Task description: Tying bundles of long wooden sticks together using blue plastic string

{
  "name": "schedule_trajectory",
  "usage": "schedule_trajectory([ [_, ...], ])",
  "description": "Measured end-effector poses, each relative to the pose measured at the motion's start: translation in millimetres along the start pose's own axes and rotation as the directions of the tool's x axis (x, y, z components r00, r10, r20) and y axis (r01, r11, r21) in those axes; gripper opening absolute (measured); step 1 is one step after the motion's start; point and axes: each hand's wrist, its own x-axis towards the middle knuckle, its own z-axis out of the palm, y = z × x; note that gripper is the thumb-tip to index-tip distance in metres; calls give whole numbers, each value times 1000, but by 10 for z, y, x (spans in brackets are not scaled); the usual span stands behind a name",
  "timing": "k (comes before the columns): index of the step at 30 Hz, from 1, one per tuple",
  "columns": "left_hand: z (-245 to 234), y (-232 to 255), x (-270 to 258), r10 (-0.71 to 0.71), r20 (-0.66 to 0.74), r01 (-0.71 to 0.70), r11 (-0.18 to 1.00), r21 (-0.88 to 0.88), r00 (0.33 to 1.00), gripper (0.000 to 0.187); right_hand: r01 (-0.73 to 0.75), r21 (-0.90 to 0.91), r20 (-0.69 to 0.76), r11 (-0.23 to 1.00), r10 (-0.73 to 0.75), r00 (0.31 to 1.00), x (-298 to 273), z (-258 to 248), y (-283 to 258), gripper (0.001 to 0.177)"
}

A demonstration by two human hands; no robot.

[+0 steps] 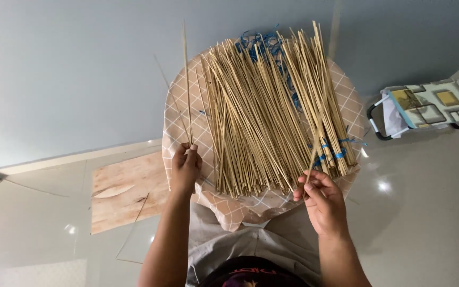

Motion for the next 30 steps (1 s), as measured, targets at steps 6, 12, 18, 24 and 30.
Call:
schedule_trajectory([
  [6, -6, 270, -379, 55, 175, -30, 989, -142, 983, 14, -123, 259, 181, 958, 77, 981, -70, 2, -173, 24],
  [12, -72, 378, -928, 51, 594, -1, 996, -84, 803, 15, -8, 128, 131, 992, -9, 991, 438, 142, -428, 36],
  [18, -24, 496, -1219, 104, 789, -248, 967, 63, 606, 10, 57, 106, 92, 993, -67, 994, 933, 314, -854, 44],
  [24, 68, 727, -1300, -171, 665, -109, 928, 357, 727, 19, 21, 90, 31, 996, -24, 999, 964, 367, -740, 11],
  [30, 103, 709, -1298, -220, 655, -109, 900, 423, 723, 23, 53, 119, 62, 991, -60, 996, 956, 473, -795, 27],
])
